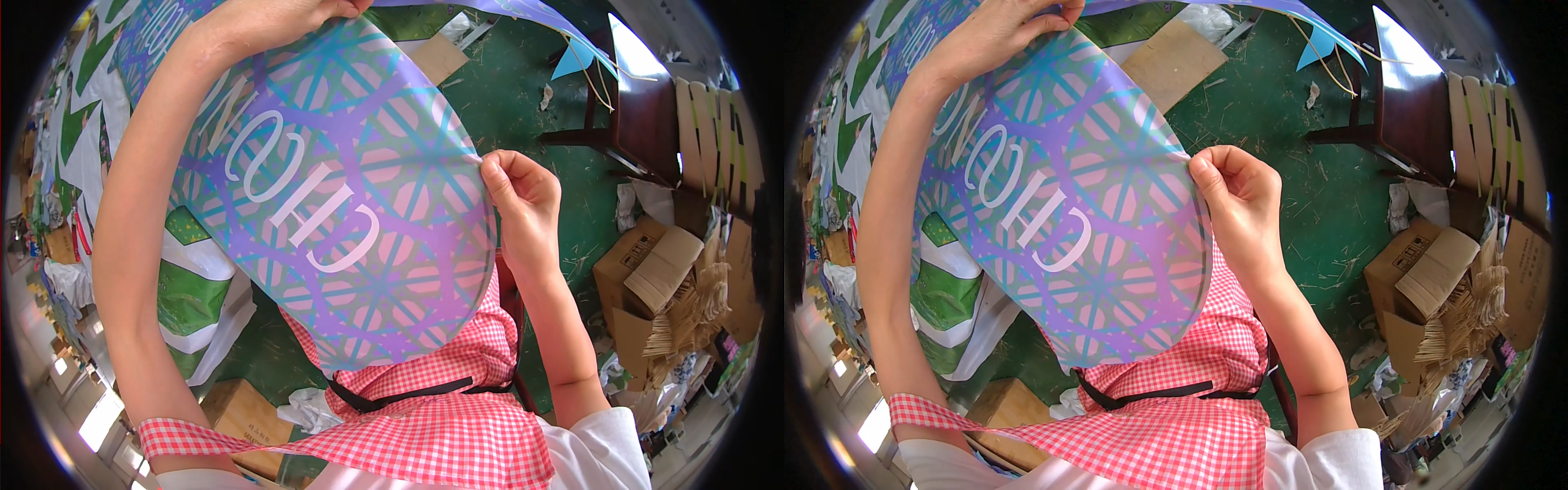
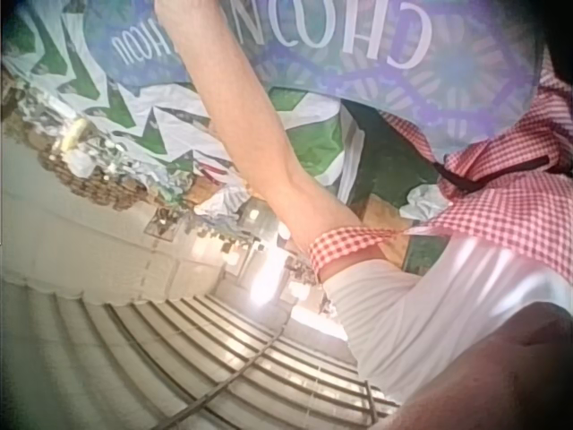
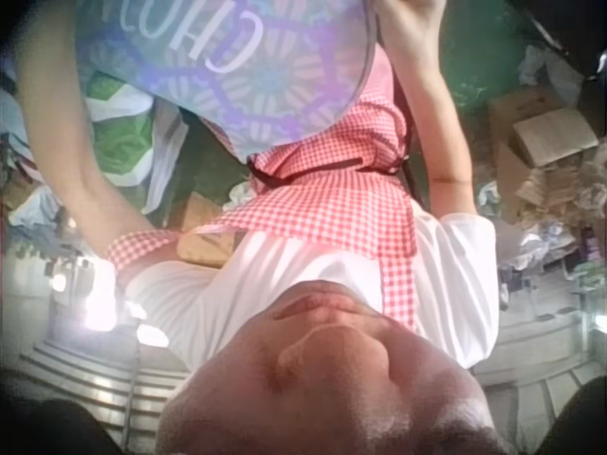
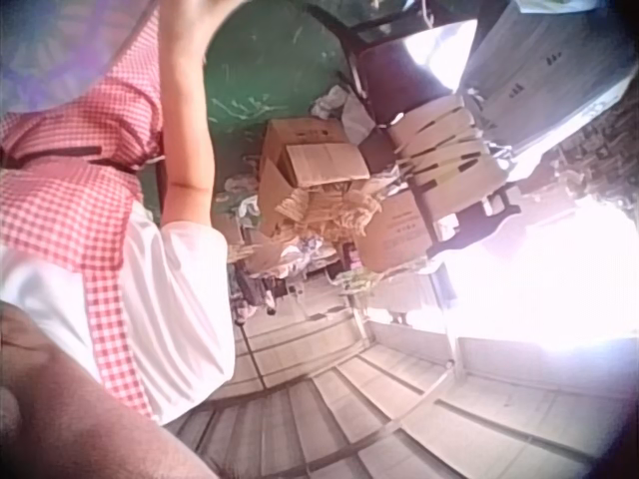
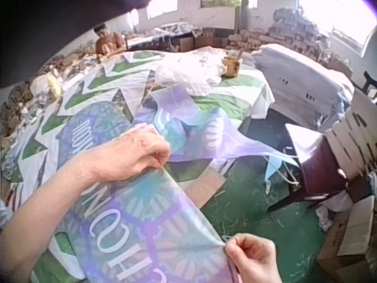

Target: Assembling a decorative paper kite by gluing the paper surface to a bamboo frame.

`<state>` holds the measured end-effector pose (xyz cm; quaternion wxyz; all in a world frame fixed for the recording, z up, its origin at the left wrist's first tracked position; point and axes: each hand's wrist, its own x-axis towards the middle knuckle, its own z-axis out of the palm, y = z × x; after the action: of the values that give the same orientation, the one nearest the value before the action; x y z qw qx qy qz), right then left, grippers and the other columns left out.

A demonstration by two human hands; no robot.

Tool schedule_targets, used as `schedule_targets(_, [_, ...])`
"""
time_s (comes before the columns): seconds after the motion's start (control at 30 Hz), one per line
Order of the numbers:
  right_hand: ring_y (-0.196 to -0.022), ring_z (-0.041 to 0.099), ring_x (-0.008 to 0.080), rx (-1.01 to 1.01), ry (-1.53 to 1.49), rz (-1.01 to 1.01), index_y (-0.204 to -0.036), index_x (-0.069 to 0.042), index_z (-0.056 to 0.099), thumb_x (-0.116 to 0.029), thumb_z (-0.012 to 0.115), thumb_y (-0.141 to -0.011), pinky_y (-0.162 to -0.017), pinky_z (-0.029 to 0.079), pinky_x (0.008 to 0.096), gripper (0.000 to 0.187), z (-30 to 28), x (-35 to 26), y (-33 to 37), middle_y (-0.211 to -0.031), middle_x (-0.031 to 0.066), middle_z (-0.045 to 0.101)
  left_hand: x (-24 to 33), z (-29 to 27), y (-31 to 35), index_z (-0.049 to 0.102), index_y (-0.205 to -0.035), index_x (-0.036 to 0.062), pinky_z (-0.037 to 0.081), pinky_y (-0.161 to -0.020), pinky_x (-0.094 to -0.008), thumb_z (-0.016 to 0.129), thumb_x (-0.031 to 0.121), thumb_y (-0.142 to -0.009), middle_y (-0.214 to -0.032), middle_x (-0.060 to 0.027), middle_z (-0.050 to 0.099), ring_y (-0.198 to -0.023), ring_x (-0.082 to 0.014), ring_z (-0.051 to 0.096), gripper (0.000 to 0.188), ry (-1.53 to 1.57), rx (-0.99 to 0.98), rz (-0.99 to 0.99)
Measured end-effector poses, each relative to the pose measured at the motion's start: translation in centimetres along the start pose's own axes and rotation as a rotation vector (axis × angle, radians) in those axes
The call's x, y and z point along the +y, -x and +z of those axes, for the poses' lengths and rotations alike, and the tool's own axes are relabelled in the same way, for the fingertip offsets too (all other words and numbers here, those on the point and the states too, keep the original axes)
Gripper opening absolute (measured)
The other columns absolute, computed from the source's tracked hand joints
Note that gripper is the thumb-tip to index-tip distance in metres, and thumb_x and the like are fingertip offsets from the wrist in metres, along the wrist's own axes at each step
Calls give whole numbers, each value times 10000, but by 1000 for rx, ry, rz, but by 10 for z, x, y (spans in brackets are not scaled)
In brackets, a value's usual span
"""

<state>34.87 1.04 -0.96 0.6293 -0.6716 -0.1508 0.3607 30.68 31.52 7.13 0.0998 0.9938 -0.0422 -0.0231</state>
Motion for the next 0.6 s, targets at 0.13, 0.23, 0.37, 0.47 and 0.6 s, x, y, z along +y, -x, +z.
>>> schedule_targets(0.13, [-704, 563, 54, -9, -46, 82, -927, 57, 662, -167, 638, -949, -646, 476, 202, 226, -4, 3, -2, -786, 10, 631, -1, 2, -1, 584, -831, 45, 417, -893, -389, 651, 74, -778, -845, -94, 605, -938, -279, 558, 91, 11, 12, 12])
schedule_targets(0.23, [-720, 592, 71, 52, 8, 14, -949, 59, 677, -175, 638, -947, -662, 500, 216, 236, -5, 7, -7, -809, 36, 660, -1, 2, -1, 585, -829, 45, 420, -888, -390, 653, 73, -775, -843, -93, 607, -933, -278, 560, 91, 13, 13, 10])
schedule_targets(0.37, [-725, 613, 84, 56, 80, -88, -943, 56, 694, -157, 657, -925, -661, 512, 226, 217, 3, -6, -16, -811, 61, 679, 1, 0, -1, 586, -827, 45, 422, -882, -391, 653, 70, -772, -838, -93, 606, -924, -280, 562, 90, 14, 13, 0])
schedule_targets(0.47, [-690, 622, 89, 11, 181, -199, -904, 62, 704, -96, 702, -860, -631, 519, 234, 165, 8, -8, -23, -768, 68, 684, -1, 2, 0, 586, -824, 45, 422, -881, -391, 650, 71, -772, -834, -95, 605, -923, -282, 562, 86, 8, 11, 13])
schedule_targets(0.6, [-673, 619, 90, -12, 237, -216, -902, 63, 702, -77, 695, -859, -629, 517, 233, 147, 8, -12, -28, -759, 67, 682, 0, 1, 1, 584, -823, 45, 420, -885, -389, 648, 76, -775, -836, -96, 604, -925, -283, 561, 86, -3, 7, 21])
